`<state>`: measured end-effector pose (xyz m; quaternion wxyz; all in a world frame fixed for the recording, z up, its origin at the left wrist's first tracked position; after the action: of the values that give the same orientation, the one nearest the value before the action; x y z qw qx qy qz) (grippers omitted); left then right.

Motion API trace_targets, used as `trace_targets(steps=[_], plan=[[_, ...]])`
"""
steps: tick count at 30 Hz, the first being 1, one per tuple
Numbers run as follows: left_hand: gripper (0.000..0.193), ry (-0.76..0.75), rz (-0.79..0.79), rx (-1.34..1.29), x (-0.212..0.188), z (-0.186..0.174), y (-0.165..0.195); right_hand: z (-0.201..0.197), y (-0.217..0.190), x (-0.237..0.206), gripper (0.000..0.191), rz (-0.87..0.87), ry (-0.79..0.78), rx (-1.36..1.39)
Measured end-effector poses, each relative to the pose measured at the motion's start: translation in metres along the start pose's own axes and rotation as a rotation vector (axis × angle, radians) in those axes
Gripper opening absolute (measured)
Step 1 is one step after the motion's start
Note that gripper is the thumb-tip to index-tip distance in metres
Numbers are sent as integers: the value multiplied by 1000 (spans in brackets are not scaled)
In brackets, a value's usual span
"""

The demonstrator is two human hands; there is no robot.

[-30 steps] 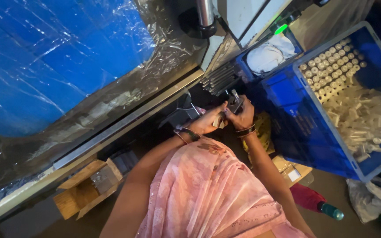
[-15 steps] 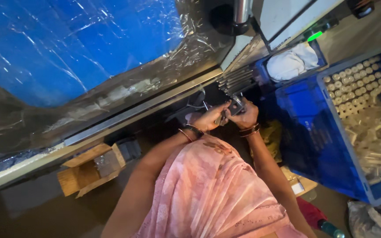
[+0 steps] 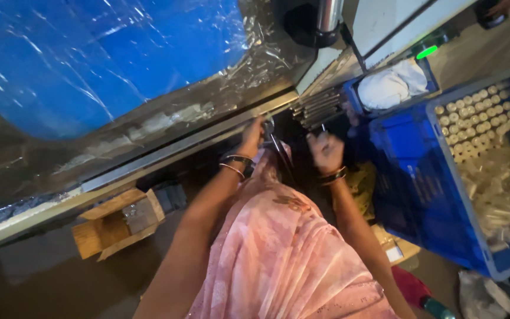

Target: The person picks small white capsules from a blue crate and assembles them by hand, inserting a metal rod into each capsule. They place the assembled capsules into a row on the machine. The person also wipes the machine surface with a yellow cloth.

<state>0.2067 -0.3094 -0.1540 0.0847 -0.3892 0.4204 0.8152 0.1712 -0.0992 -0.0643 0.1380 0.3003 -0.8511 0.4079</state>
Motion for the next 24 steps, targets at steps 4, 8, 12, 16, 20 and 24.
trace_targets(steps=[4,8,12,16,20,24], plan=[[32,-477,-220,-563,-7,20,-8,-17,45,-7,38,315,-93,109],[43,-499,-245,-526,-21,39,-16,-25,58,-49,40,473,-400,-400],[52,-463,-265,-509,-26,40,-30,-35,56,-81,48,574,-441,-584],[54,-454,-249,-475,-19,33,-51,-34,60,-88,56,573,-408,-619],[54,-468,-257,-441,-17,32,-67,-27,62,-92,49,561,-300,-554],[53,-488,-243,-397,-21,31,-72,-26,60,-100,52,518,-237,-556]])
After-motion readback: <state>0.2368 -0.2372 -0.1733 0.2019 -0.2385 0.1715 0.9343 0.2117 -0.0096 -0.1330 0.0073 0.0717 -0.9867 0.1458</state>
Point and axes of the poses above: each hand's wrist, its own x-axis towards the middle knuckle, its own z-axis out of the palm, y = z × x, the point moved 4 cm from there along x, towards the middle knuckle, and after that the axes turned 7 degrees about -z, right-handed, at the moved point
